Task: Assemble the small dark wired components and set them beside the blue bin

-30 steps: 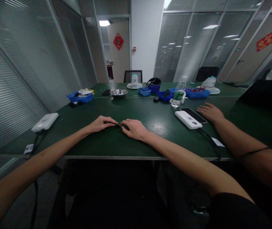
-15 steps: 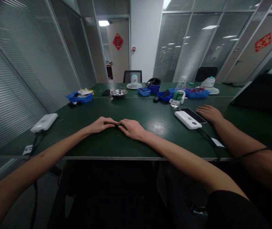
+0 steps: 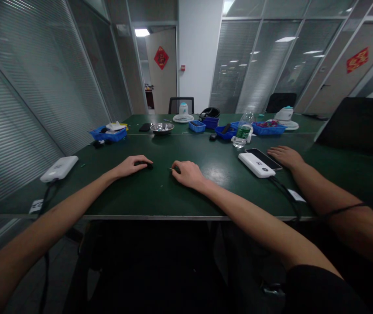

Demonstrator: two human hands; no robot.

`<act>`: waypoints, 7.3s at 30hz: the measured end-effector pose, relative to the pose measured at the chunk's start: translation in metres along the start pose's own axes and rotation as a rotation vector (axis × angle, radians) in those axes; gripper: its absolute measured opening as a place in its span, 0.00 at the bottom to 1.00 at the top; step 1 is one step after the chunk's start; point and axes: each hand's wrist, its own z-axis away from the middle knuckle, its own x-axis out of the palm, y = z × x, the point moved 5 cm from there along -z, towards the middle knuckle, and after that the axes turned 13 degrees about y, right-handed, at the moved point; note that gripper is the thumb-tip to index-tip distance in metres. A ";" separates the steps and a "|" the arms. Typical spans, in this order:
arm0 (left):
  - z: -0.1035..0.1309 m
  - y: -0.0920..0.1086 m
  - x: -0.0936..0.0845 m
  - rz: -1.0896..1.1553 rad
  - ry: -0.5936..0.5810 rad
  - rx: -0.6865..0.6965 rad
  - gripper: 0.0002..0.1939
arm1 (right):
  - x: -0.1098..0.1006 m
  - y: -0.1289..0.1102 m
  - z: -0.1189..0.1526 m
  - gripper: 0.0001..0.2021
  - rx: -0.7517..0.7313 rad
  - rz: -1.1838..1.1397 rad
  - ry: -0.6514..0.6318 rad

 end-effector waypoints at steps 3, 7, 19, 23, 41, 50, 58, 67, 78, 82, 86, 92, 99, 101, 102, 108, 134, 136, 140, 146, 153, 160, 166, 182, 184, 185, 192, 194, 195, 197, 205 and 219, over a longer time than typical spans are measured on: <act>0.000 -0.035 -0.031 -0.127 0.139 -0.125 0.18 | 0.000 -0.003 0.001 0.14 -0.028 0.025 -0.007; 0.013 -0.080 -0.078 -0.375 0.326 -0.278 0.17 | 0.001 -0.005 0.001 0.15 -0.037 0.032 -0.025; 0.024 -0.099 -0.105 -0.773 0.434 -0.422 0.16 | -0.003 -0.006 0.002 0.16 -0.025 0.021 -0.037; 0.024 -0.103 -0.106 -0.739 0.471 -0.433 0.13 | -0.003 -0.006 0.002 0.16 -0.029 0.022 -0.041; 0.024 -0.104 -0.106 -0.712 0.433 -0.527 0.20 | 0.001 -0.003 0.001 0.16 -0.039 0.051 -0.036; 0.026 -0.111 -0.111 -0.680 0.413 -0.548 0.17 | 0.002 -0.003 0.001 0.16 -0.048 0.052 -0.034; 0.026 -0.117 -0.111 -0.626 0.403 -0.530 0.18 | -0.001 -0.006 0.001 0.16 -0.055 0.025 -0.053; 0.025 -0.120 -0.114 -0.647 0.436 -0.475 0.16 | -0.003 -0.008 0.002 0.16 -0.056 0.029 -0.059; 0.030 -0.111 -0.118 -0.578 0.516 -0.508 0.13 | -0.001 -0.006 0.001 0.16 -0.077 0.032 -0.047; 0.031 -0.109 -0.119 -0.569 0.525 -0.529 0.12 | -0.001 -0.007 0.002 0.16 -0.077 0.020 -0.053; 0.032 -0.107 -0.119 -0.578 0.504 -0.525 0.12 | -0.001 -0.007 0.002 0.16 -0.076 0.018 -0.048; 0.014 -0.069 -0.079 -0.381 0.318 -0.344 0.12 | -0.001 -0.010 0.004 0.16 -0.148 -0.062 -0.017; 0.001 0.025 0.015 0.097 -0.042 0.036 0.16 | 0.003 -0.017 0.007 0.17 -0.252 -0.131 0.003; 0.003 0.039 0.026 0.132 -0.057 0.084 0.15 | 0.003 -0.019 0.008 0.17 -0.265 -0.125 0.002; 0.003 0.042 0.028 0.137 -0.056 0.101 0.15 | 0.002 -0.019 0.008 0.17 -0.269 -0.121 0.002; 0.005 0.047 0.029 0.155 -0.050 0.123 0.13 | 0.000 -0.021 0.009 0.16 -0.259 -0.123 0.002; 0.005 0.052 0.033 0.177 -0.048 0.203 0.13 | 0.013 -0.016 0.007 0.15 -0.327 -0.161 0.045; 0.005 0.051 0.033 0.174 -0.052 0.201 0.13 | 0.014 -0.017 0.006 0.16 -0.325 -0.157 0.047; 0.003 0.046 0.033 0.203 -0.041 0.167 0.13 | 0.015 -0.019 0.004 0.16 -0.331 -0.142 0.042; 0.003 0.044 0.033 0.244 -0.053 0.102 0.12 | 0.016 -0.021 0.000 0.14 -0.308 -0.219 0.052; 0.003 0.045 0.035 0.245 -0.045 0.130 0.11 | 0.020 -0.017 0.000 0.12 -0.261 -0.266 0.057; 0.004 0.050 0.043 0.255 -0.091 0.103 0.12 | 0.018 -0.022 -0.002 0.10 -0.287 -0.395 0.045; 0.004 0.050 0.042 0.203 -0.092 0.168 0.16 | 0.014 -0.017 -0.005 0.09 -0.174 -0.448 0.076; 0.002 -0.054 -0.045 -0.122 0.147 -0.149 0.19 | 0.006 0.007 -0.003 0.12 -0.102 -0.160 0.050; 0.011 -0.082 -0.075 -0.235 0.256 -0.266 0.17 | 0.008 0.006 -0.003 0.12 -0.109 -0.154 0.051; 0.016 -0.094 -0.089 -0.296 0.310 -0.322 0.16 | 0.009 0.006 -0.003 0.12 -0.110 -0.149 0.052; 0.044 -0.134 -0.134 -0.416 0.545 -0.584 0.16 | 0.011 0.008 -0.003 0.12 -0.115 -0.158 0.050; 0.044 -0.137 -0.135 -0.394 0.557 -0.614 0.16 | 0.010 0.008 -0.003 0.12 -0.117 -0.159 0.051; 0.044 -0.138 -0.134 -0.386 0.559 -0.618 0.16 | 0.010 0.008 -0.003 0.12 -0.117 -0.157 0.051; 0.043 -0.139 -0.134 -0.388 0.565 -0.603 0.16 | 0.010 0.007 -0.002 0.12 -0.118 -0.153 0.055; 0.040 -0.133 -0.133 -0.529 0.531 -0.487 0.16 | 0.011 0.008 -0.003 0.12 -0.114 -0.162 0.053; 0.036 -0.123 -0.127 -0.689 0.407 -0.430 0.18 | 0.010 0.007 -0.003 0.13 -0.122 -0.134 0.040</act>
